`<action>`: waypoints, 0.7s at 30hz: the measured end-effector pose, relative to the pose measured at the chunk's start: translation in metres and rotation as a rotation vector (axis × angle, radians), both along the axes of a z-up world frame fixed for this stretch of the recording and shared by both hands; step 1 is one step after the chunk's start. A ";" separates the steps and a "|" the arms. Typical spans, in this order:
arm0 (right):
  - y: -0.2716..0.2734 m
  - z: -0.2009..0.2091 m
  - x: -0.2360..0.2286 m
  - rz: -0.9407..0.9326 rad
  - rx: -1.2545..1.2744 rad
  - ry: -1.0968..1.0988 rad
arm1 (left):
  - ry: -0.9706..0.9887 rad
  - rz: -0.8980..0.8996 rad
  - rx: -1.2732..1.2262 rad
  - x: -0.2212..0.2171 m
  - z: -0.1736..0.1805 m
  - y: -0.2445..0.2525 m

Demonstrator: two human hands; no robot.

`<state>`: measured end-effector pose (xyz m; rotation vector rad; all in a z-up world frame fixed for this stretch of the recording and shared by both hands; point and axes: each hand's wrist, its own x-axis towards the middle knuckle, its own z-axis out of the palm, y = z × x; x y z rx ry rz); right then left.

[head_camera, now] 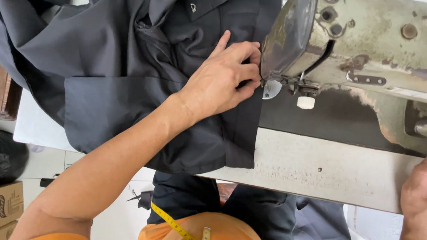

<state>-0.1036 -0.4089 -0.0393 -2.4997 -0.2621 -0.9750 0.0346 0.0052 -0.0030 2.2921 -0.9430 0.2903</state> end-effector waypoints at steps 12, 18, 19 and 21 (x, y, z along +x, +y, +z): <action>-0.008 0.000 0.002 -0.006 -0.016 0.018 | 0.039 -0.009 -0.022 0.004 0.000 -0.001; -0.010 -0.002 0.002 -0.015 -0.027 0.020 | 0.046 -0.013 -0.034 -0.002 -0.003 -0.001; -0.009 -0.001 0.000 -0.015 -0.027 0.028 | 0.054 -0.013 -0.034 -0.004 -0.002 -0.001; -0.008 0.001 0.003 -0.014 -0.049 0.016 | 0.050 -0.010 -0.037 -0.003 0.000 -0.001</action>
